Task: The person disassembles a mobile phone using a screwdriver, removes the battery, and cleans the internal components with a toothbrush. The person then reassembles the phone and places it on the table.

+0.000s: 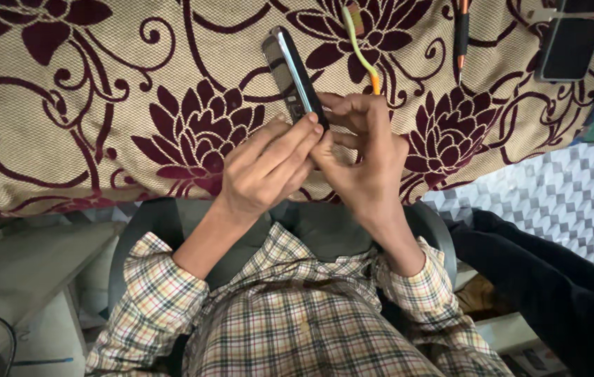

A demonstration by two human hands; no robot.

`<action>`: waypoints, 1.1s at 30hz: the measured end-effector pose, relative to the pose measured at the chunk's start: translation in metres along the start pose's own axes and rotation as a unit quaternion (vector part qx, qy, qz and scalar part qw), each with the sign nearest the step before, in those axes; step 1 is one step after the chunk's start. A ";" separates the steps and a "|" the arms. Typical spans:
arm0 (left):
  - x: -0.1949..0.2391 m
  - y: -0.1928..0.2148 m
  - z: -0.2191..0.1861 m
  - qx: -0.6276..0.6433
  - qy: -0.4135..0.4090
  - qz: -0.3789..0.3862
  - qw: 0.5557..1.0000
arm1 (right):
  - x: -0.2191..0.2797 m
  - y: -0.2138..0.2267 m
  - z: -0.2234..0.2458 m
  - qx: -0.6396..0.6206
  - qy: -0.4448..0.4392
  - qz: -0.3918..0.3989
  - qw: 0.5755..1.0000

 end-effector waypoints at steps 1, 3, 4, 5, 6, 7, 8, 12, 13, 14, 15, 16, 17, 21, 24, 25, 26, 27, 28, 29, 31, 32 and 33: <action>-0.001 0.000 0.002 0.015 0.009 -0.002 1.000 | -0.001 0.002 -0.004 -0.020 -0.018 -0.001 1.000; -0.003 0.003 0.003 0.034 0.018 -0.015 0.999 | -0.008 0.005 -0.011 -0.061 -0.052 -0.002 0.997; -0.004 0.006 0.003 0.039 0.019 -0.026 0.999 | -0.013 0.004 -0.013 -0.089 -0.063 0.012 0.994; -0.004 0.009 0.003 0.044 0.021 -0.037 0.998 | -0.018 0.002 -0.015 -0.117 -0.075 0.026 0.990; -0.005 0.009 0.003 0.045 0.019 -0.034 0.998 | -0.023 0.000 -0.018 -0.145 -0.088 0.041 0.985; -0.006 0.009 0.002 0.046 0.018 -0.032 0.998 | -0.029 -0.001 -0.019 -0.147 -0.090 0.059 0.983; -0.006 0.009 0.002 0.046 0.017 -0.030 0.998 | -0.037 -0.003 -0.021 -0.150 -0.093 0.076 0.981; -0.006 0.011 -0.005 -0.002 -0.038 -0.030 0.999 | -0.064 -0.010 -0.020 -0.064 -0.049 0.139 0.987; -0.007 0.012 -0.005 -0.016 -0.041 -0.029 0.999 | -0.067 -0.012 -0.020 -0.065 -0.052 0.155 0.984; -0.009 0.012 -0.005 -0.030 -0.043 -0.028 0.998 | -0.070 -0.012 -0.020 -0.066 -0.055 0.170 0.982; -0.010 0.014 -0.004 -0.025 -0.043 -0.032 0.998 | -0.073 -0.016 -0.019 -0.069 -0.056 0.189 0.978; -0.010 0.015 -0.004 -0.020 -0.042 -0.035 0.998 | -0.075 -0.017 -0.021 -0.070 -0.068 0.185 0.978; -0.008 0.016 -0.004 -0.014 -0.038 -0.036 0.999 | -0.072 -0.018 -0.023 -0.072 -0.085 0.183 0.977; -0.005 0.012 0.002 0.026 -0.011 -0.031 0.999 | -0.069 -0.018 -0.022 -0.069 -0.053 0.162 0.983; -0.002 0.007 0.003 0.026 -0.002 -0.023 0.999 | -0.065 -0.016 -0.030 -0.052 -0.059 0.139 0.987; -0.001 0.006 0.003 0.023 -0.005 -0.021 1.000 | -0.064 -0.016 -0.030 -0.033 -0.045 0.129 0.990; -0.001 0.006 0.002 0.021 -0.007 -0.019 1.000 | -0.063 -0.017 -0.029 -0.014 -0.031 0.119 0.992; 0.000 0.006 0.002 0.016 -0.009 -0.020 1.000 | -0.062 -0.017 -0.027 0.005 -0.018 0.108 0.994; 0.000 0.006 0.001 0.012 -0.010 -0.021 1.000 | -0.061 -0.018 -0.023 0.025 -0.002 0.102 0.995; 0.000 0.007 0.001 0.006 -0.012 -0.021 1.000 | -0.060 -0.020 -0.019 0.044 0.015 0.096 0.994; 0.001 0.007 0.004 0.037 0.010 -0.014 0.999 | -0.057 -0.021 -0.009 0.073 0.041 0.072 0.994; 0.001 0.006 0.006 0.053 0.021 -0.011 0.998 | -0.056 -0.021 -0.005 0.083 0.050 0.054 0.994; 0.000 0.006 0.006 0.053 0.025 -0.012 0.998 | -0.056 -0.019 0.000 0.092 0.061 0.037 0.993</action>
Point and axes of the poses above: each hand's wrist, its own x-axis away from the middle knuckle, its own y-axis out of the back of the hand, z = x × y, the point moved 9 cm from there along -x, towards the middle knuckle, and after that the axes turned 7 degrees about -x, right-handed, at the moved point
